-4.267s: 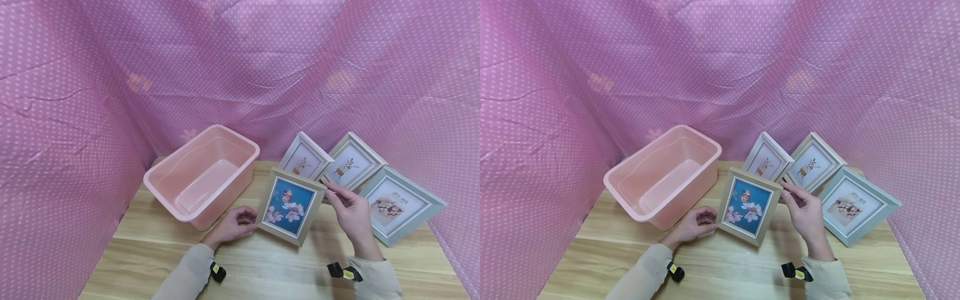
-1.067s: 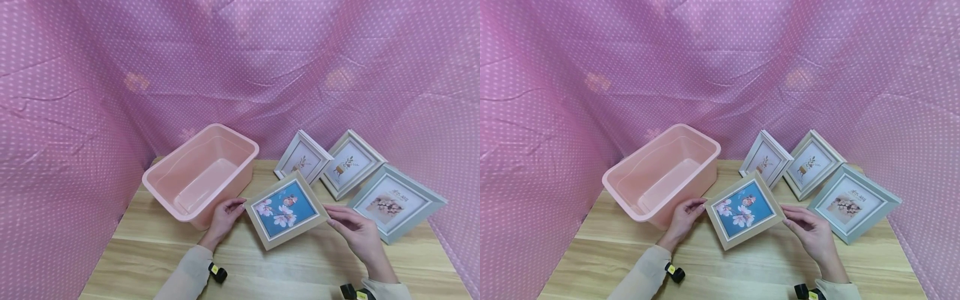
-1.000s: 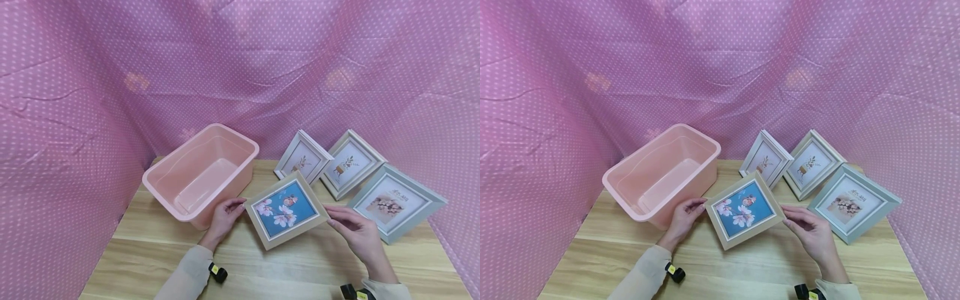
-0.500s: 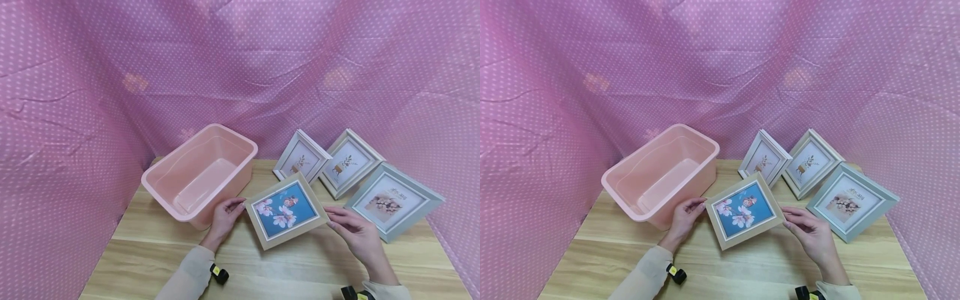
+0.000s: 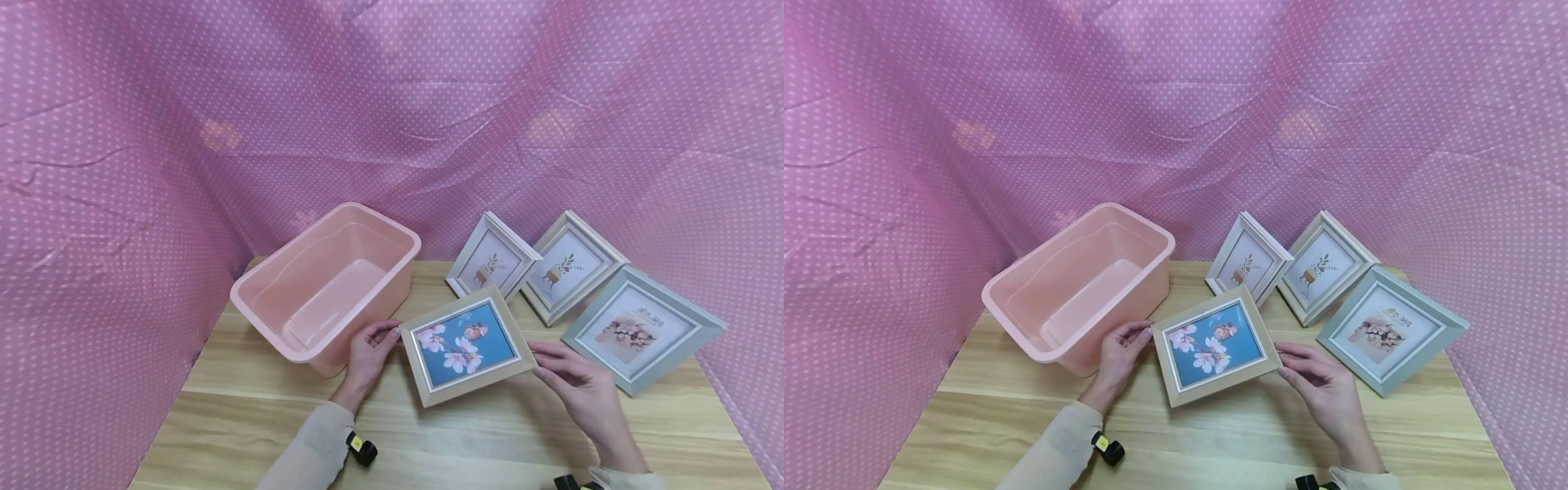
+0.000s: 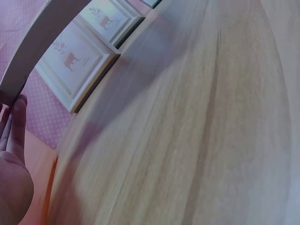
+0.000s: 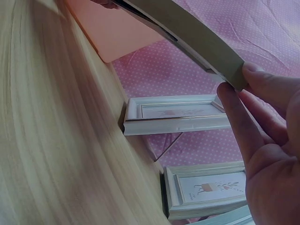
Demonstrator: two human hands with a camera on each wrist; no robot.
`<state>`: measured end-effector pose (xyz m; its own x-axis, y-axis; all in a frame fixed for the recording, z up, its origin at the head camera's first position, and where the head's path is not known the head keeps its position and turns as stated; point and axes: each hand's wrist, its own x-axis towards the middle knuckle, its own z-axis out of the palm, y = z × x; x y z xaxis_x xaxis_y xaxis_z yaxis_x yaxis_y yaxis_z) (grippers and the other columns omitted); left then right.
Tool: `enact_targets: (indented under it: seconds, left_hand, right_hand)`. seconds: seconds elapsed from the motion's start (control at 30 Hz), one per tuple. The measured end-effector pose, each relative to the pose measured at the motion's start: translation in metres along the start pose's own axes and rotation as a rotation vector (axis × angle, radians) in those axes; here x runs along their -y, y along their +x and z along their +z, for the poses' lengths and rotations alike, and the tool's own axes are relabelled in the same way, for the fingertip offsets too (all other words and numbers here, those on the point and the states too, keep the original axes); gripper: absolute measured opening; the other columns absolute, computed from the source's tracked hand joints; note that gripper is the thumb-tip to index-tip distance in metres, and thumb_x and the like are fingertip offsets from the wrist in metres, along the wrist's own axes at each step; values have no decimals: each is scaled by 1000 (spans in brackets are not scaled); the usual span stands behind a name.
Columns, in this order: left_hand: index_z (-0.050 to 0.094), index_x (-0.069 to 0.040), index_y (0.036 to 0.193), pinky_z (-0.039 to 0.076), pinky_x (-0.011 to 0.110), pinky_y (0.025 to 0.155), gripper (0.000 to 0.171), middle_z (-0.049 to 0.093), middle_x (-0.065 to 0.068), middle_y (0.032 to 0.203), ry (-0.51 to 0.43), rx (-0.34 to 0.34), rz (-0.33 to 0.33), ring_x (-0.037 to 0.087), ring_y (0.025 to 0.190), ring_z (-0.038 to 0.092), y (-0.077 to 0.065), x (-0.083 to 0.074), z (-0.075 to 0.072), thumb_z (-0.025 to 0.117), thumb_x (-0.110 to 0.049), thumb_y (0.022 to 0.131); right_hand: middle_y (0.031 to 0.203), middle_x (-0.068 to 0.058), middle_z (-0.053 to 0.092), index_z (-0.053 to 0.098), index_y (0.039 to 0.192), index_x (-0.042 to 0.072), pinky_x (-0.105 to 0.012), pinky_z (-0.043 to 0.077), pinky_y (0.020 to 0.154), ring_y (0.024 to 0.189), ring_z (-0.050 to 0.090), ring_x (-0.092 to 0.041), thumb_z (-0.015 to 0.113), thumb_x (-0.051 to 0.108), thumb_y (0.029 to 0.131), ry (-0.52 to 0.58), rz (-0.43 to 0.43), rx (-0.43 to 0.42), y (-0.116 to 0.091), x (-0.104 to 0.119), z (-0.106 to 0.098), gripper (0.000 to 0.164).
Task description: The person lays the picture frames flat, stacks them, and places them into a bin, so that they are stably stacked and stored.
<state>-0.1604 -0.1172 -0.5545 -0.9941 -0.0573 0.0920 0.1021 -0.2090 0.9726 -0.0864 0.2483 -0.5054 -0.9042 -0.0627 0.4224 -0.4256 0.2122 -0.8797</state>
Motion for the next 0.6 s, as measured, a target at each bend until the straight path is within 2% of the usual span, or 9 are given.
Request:
enact_targets:
  seconds: [0.27,0.47,0.6]
  left_hand:
    - [65,22,120,65,19,87,28,83,10,107,41,-39,-7,3,95,78,2,1,2,71,8,97]
    - [69,19,119,65,19,86,27,79,27,113,68,-35,-11,3,94,78,1,-1,3,72,8,95]
    - [70,18,120,65,19,87,28,74,37,117,80,-10,3,3,94,77,0,-3,4,73,10,94]
  right_hand:
    - [128,15,78,79,106,-11,-19,63,92,118,73,-3,74,-23,86,7,31,-5,-4,1,3,24]
    - [127,5,79,78,107,-12,-19,63,93,119,73,-3,73,-24,86,-4,22,-30,-7,-1,4,24]
    - [126,5,80,77,107,-14,-18,62,94,119,72,-2,73,-24,86,-3,33,-45,-10,-3,5,23]
